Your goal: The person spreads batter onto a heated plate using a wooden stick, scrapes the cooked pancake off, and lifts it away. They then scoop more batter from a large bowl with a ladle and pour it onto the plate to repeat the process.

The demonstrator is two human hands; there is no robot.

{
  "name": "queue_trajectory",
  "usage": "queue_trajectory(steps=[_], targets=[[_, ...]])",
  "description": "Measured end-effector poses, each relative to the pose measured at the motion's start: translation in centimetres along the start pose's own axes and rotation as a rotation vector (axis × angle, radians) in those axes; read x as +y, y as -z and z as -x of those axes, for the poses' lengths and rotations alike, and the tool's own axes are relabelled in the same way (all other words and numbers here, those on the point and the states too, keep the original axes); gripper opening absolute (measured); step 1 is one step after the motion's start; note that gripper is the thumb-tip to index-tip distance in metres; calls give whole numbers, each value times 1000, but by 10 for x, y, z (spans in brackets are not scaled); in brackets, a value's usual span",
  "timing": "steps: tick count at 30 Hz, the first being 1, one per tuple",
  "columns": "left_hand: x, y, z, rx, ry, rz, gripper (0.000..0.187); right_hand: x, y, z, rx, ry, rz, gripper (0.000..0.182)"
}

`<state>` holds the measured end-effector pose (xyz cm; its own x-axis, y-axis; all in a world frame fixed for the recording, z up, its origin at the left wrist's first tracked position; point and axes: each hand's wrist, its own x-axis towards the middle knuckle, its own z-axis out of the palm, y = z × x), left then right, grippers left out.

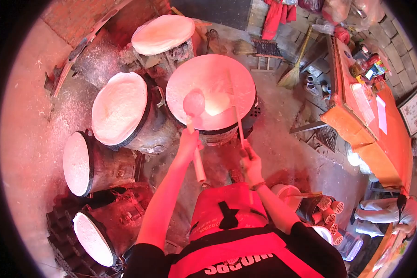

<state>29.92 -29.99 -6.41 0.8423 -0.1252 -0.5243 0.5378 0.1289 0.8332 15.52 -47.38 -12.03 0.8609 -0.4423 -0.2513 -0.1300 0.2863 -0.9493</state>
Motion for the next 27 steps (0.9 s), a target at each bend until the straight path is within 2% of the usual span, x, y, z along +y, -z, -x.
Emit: queue_trajectory(steps=[1, 2, 3, 4, 6, 7, 8, 9, 10, 11, 13, 15, 17, 19, 20, 22, 23, 25, 26, 27], targets=[[-2, -14, -3, 56, 2, -32, 11, 1, -12, 3, -3, -100, -139, 43], [-4, -25, -6, 114, 5, -63, 10, 1, -21, 4, -7, -107, -137, 43], [-8, -32, -13, 121, 11, -63, 10, -2, -30, 6, -83, -217, -150, 39], [-14, -37, -22, 51, 82, 53, 9, -10, -34, 7, -159, -325, -164, 36], [-17, -33, -33, -67, 223, 344, 11, -35, -36, 8, -219, -404, -180, 35], [-2, -27, -17, -131, 116, 347, 9, -45, -37, 5, -277, -482, -196, 34], [26, -21, 8, -194, 6, 348, 9, -53, -29, -1, -324, -434, -127, 41], [59, -10, 20, -73, 350, 578, 16, -58, -21, -15, -337, -432, -126, 41], [67, 8, 31, -490, 779, 1286, 23, -61, -12, -31, -287, -292, -99, 41], [70, 14, 43, -485, 769, 1286, 23, -65, -4, -47, -235, -153, -75, 41], [70, 21, 66, -584, 438, 855, 22, -75, 10, -80, -177, -153, 24, 40], [76, 23, 80, -507, 436, 865, 15, -64, 15, -86, -126, -148, 127, 40], [77, 30, 92, -302, 499, 841, 15, -33, 24, -59, -168, 400, 723, 41], [58, 42, 104, -267, 488, 860, 15, -51, 22, -20, -469, 46, 1215, 46], [48, 49, 114, -204, 482, 883, 15, -49, 24, -10, -487, 48, 1213, 46], [28, 59, 134, -122, 459, 916, 14, -44, 20, -4, -573, 19, 843, 50], [18, 65, 148, -28, 428, 921, 12, -41, 15, -9, -610, 21, 843, 50], [1, 79, 178, 110, 359, 959, 11, -39, -10, -24, -566, 96, 603, 50], [-5, 85, 189, 139, 345, 996, 10, -48, -29, -32, -564, 202, 706, 54], [-10, 92, 199, 162, 328, 1035, 10, -44, -55, -44, -623, 220, 703, 54]])
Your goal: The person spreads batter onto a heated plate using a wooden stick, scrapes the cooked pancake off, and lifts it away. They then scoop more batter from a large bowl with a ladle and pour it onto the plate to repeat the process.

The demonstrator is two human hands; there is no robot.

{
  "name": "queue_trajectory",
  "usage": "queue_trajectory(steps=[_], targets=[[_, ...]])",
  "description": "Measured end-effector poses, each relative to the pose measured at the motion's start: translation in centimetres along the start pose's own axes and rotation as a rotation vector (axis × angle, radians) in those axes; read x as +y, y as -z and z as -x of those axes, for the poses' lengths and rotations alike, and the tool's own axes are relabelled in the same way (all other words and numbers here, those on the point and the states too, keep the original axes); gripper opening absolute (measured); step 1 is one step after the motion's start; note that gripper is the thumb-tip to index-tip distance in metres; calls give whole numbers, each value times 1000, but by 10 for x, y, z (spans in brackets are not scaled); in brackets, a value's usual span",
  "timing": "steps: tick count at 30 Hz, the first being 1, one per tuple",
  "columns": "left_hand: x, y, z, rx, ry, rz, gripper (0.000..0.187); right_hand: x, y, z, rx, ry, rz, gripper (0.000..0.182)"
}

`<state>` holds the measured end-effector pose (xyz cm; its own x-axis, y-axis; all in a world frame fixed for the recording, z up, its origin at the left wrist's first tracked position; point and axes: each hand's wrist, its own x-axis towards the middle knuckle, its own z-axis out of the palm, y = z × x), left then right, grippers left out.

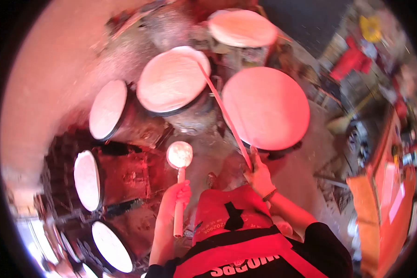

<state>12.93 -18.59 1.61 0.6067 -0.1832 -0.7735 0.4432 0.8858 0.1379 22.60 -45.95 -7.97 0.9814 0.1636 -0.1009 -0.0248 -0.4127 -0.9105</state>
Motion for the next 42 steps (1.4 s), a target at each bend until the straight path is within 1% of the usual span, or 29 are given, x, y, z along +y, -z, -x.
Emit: queue_trajectory(steps=[2, 3, 4, 6, 7, 9, 10, 12, 14, 15, 16, 17, 18, 19, 20, 22, 24, 26, 28, 29, 30, 31, 33, 35, 37, 38, 40, 41, 42], targets=[[7, 19, 12, -9, -76, 95, 9, -10, -33, -50, -50, 323, 71, 49], [12, 27, 18, 27, -142, 91, 9, -30, -46, -74, -184, 299, 174, 33], [19, 34, 24, 65, -202, 86, 9, -60, -60, -94, -259, 317, 323, 20], [34, 38, 34, 106, -296, 82, 9, -85, -107, -136, -240, 529, 496, 16], [44, 40, 35, 150, -369, 47, 10, -98, -128, -156, -223, 625, 550, 18], [70, 54, 33, 131, -434, 66, 10, -116, -181, -197, -143, 819, 594, 24], [86, 59, 33, 115, -464, 44, 10, -134, -197, -212, -162, 844, 689, 26], [118, 59, 33, 134, -476, 77, 11, -142, -227, -248, -278, 799, 850, 23], [144, 59, 32, 109, -479, 92, 10, -154, -230, -272, -347, 835, 895, 19], [157, 62, 30, 103, -453, 125, 11, -155, -229, -288, -360, 853, 850, 15], [170, 64, 26, 93, -445, 125, 11, -138, -229, -318, -356, 849, 861, 15], [183, 65, 22, 89, -427, 138, 11, -110, -232, -358, -327, 707, 529, 12], [193, 66, 18, 87, -402, 150, 11, -97, -232, -386, -288, 553, 202, 14], [201, 65, 13, 81, -379, 144, 11, -163, -181, -382, -275, 537, 217, 14], [211, 63, 9, 92, -366, 146, 10, -255, -180, -370, -383, 389, 676, 14], [233, 55, 0, 81, -336, 119, 10, -262, -130, -441, -294, 287, 146, 14], [246, 43, -6, 45, -317, 150, 10, -299, -81, -475, -115, 399, -271, 18], [258, 32, -15, 46, -293, 172, 14, -349, -12, -479, 75, 169, 132, 13], [266, 20, -24, -1, -281, 191, 14, -340, 50, -505, 161, 64, -134, 16], [269, 13, -27, -11, -271, 189, 14, -325, 79, -519, 191, 88, -218, 20], [271, 7, -31, -21, -264, 188, 15, -308, 99, -529, 226, 98, -221, 20], [270, 8, -37, -74, -264, 219, 15, -287, 118, -537, 283, 76, -300, 19], [266, -13, -39, -61, -293, 256, 14, -233, 149, -555, 372, 17, -461, 19], [264, -40, -39, -69, -281, 354, 16, -172, 162, -593, 396, -61, -602, 18], [259, -62, -33, -115, -264, 465, 20, -102, 158, -616, 413, -125, -702, 19], [256, -73, -30, -110, -269, 455, 20, -65, 152, -625, 429, -165, -732, 20], [250, -90, -27, -107, -315, 426, 22, 3, 141, -646, 529, -384, -691, 26], [237, -108, -28, -129, -313, 427, 25, 32, 145, -652, 684, -442, -694, 29], [237, -117, -26, -124, -317, 421, 25, 43, 130, -652, 845, -486, -701, 33]])
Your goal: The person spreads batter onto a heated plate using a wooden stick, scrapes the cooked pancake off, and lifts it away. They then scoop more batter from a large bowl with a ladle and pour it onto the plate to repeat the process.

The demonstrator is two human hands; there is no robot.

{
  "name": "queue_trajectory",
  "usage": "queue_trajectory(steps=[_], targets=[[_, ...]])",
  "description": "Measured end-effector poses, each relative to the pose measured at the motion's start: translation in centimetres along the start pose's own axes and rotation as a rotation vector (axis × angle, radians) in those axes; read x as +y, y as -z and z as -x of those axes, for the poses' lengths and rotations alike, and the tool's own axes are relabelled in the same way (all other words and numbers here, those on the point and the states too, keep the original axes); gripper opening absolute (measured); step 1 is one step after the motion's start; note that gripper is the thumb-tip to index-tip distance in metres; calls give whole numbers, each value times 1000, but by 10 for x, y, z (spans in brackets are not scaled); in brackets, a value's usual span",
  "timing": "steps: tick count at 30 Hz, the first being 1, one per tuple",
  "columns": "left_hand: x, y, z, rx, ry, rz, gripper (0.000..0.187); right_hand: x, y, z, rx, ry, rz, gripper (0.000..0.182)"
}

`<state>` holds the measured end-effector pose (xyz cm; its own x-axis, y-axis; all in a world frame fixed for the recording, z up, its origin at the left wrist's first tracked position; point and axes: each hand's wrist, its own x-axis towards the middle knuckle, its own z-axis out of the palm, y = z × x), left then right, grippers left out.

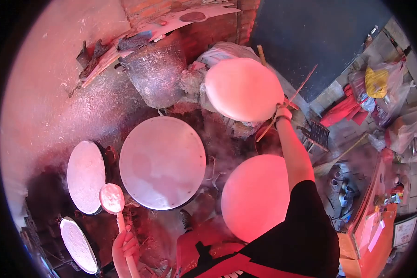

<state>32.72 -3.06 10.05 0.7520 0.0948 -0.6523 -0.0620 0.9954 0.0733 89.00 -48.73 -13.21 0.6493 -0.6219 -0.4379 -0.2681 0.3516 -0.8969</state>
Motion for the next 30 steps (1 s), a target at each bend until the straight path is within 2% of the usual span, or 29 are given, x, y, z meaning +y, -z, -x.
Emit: queue_trajectory(steps=[1, 2, 3, 4, 6, 7, 9, 10, 12, 13, 15, 17, 19, 20, 21, 23, 24, 25, 26, 27, 28, 29, 30], targets=[[-6, -10, 3, 43, -18, -6, 26, 22, 1, -30, -1, -9, -2, 33], [-10, -15, 5, 87, -37, -11, 26, 53, 8, -73, -42, 86, 177, 36], [-13, -16, 3, 168, -112, -138, 25, 56, 10, -72, -85, 184, 356, 38], [-17, -17, 2, 173, -117, -140, 25, 56, 9, -71, -89, 177, 357, 38], [-41, -27, 4, 128, -176, -373, 25, 46, 19, -67, -92, 150, 199, 15], [-46, -34, 2, 135, -180, -373, 25, 37, 19, -52, -95, 144, 202, 15], [-58, -48, 0, 133, -247, -699, 25, 29, 24, -22, 17, 348, 122, 31], [-64, -53, -2, 150, -251, -700, 25, 22, 32, -4, 11, 335, 131, 31], [-72, -61, -11, 125, -187, -878, 25, -3, 53, 62, -361, 103, -173, 27], [-76, -67, -16, 89, -126, -890, 26, -9, 66, 96, -365, 78, -154, 27], [-80, -78, -40, 71, -13, -949, 30, -12, 90, 160, -714, -164, -140, 33], [-82, -83, -80, 83, 33, -1124, 35, 14, 116, 217, -904, -138, -48, 33], [-77, -71, -138, -28, 14, -1296, 37, 51, 134, 259, -926, -473, 11, 38], [-73, -62, -170, -30, -96, -1502, 35, 57, 154, 290, -981, -386, 154, 34], [-67, -52, -202, -38, -211, -1703, 33, 61, 174, 325, -1027, -294, 298, 38], [-53, -33, -258, -202, -891, -2111, 21, 92, 167, 407, -724, 442, 383, 39], [-49, -38, -264, -235, -887, -2112, 21, 111, 179, 421, -683, 669, 524, 44], [-47, -45, -267, -130, -913, -2180, 20, 133, 189, 433, -629, 893, 670, 49], [-42, -49, -267, -23, -938, -2245, 20, 150, 198, 451, -599, 897, 675, 49], [-34, -51, -267, -62, -931, -2246, 20, 166, 207, 471, -524, 856, 798, 50], [-27, -52, -266, -84, -1077, -2209, 18, 172, 204, 491, -445, 810, 917, 50], [-20, -54, -267, -101, -1225, -2155, 16, 174, 200, 509, -463, 525, 1012, 49], [-11, -55, -269, -129, -1221, -2143, 16, 191, 190, 515, -438, 533, 1017, 49]])
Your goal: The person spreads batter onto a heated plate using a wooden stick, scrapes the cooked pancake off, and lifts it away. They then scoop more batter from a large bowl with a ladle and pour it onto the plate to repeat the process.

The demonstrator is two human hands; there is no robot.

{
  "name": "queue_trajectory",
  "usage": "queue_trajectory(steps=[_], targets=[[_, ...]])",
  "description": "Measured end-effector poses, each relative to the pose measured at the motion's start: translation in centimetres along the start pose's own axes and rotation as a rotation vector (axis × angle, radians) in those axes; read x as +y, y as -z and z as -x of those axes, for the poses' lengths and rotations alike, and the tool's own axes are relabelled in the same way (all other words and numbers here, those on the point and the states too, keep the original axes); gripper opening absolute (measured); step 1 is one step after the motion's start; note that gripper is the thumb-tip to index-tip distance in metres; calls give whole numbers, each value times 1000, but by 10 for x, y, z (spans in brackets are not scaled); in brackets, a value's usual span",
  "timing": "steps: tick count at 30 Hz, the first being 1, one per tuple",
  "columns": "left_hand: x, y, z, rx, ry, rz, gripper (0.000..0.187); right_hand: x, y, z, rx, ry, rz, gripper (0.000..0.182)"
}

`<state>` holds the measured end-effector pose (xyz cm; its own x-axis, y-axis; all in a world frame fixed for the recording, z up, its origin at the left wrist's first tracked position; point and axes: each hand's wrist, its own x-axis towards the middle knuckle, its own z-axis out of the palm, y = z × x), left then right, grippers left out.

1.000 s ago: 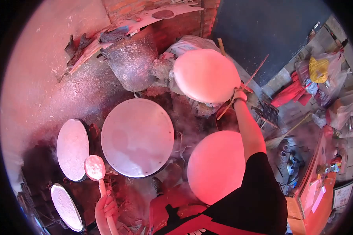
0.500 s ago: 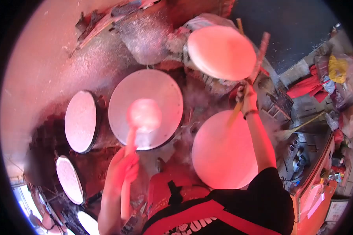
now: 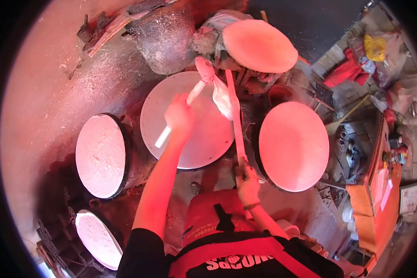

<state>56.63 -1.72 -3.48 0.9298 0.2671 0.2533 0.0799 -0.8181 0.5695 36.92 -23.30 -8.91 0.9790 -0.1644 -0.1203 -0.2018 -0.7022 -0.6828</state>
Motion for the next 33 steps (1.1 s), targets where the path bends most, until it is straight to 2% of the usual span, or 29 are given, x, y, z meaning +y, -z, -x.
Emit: queue_trajectory(steps=[2, 4, 6, 7, 9, 12, 13, 14, 16, 18, 19, 20, 21, 22, 24, 25, 26, 27, 28, 29, 30, 32, 33], targets=[[-18, 12, -4, 117, -93, -104, 10, -7, -48, -4, 84, 72, -431, 49], [-29, 34, -3, 119, -112, -39, 7, -64, -58, -24, 106, 39, -556, 50], [-39, 54, -3, 132, -136, 19, 6, -73, -93, -58, 240, 195, -482, 49], [-44, 62, -1, 79, -73, 20, 6, -92, -82, -63, 250, 203, -481, 49], [-54, 75, 9, 27, -12, 28, 6, -119, -53, -60, -267, -341, -1094, 46], [-69, 93, 28, 36, 56, 39, 10, -113, -38, -22, -185, -360, -1207, 44], [-71, 101, 36, 18, 122, 125, 11, -102, -42, -5, -80, -309, -1160, 46], [-75, 109, 46, -3, 192, 209, 13, -91, -53, 10, -80, -304, -1155, 46], [-91, 115, 62, 25, 220, 234, 17, -81, -76, 25, 215, -298, -1181, 50], [-104, 122, 79, -117, 357, 467, 17, -85, -95, 20, 196, -291, -1180, 51], [-106, 127, 90, -110, 355, 469, 17, -97, -97, 17, 179, -293, -1179, 51], [-107, 132, 103, -118, 425, 720, 17, -107, -96, 13, 109, -268, -1066, 50], [-105, 138, 116, -125, 492, 973, 17, -98, -116, -8, 135, -146, -980, 50], [-101, 148, 128, -119, 490, 975, 17, -84, -144, -34, 162, -24, -892, 50], [-91, 170, 149, -173, 670, 1183, 13, -87, -168, -72, 167, 37, -841, 49], [-90, 176, 158, -166, 667, 1187, 13, -98, -167, -82, 172, 90, -790, 48], [-90, 181, 167, -188, 746, 1215, 13, -104, -162, -84, 168, 95, -791, 48], [-91, 184, 176, -210, 827, 1242, 14, -122, -141, -78, 15, -2, -892, 47], [-95, 186, 185, -205, 826, 1244, 14, -135, -121, -71, -138, -101, -987, 47], [-101, 185, 193, -274, 878, 1339, 14, -132, -103, -67, -269, -125, -972, 45], [-106, 186, 200, -346, 929, 1434, 15, -132, -79, -58, -269, -122, -971, 45], [-116, 185, 211, -389, 992, 1481, 17, -126, -36, -33, -446, -187, -1003, 44], [-124, 182, 219, -425, 1063, 1546, 17, -112, -31, -22, -357, -231, -984, 44]])
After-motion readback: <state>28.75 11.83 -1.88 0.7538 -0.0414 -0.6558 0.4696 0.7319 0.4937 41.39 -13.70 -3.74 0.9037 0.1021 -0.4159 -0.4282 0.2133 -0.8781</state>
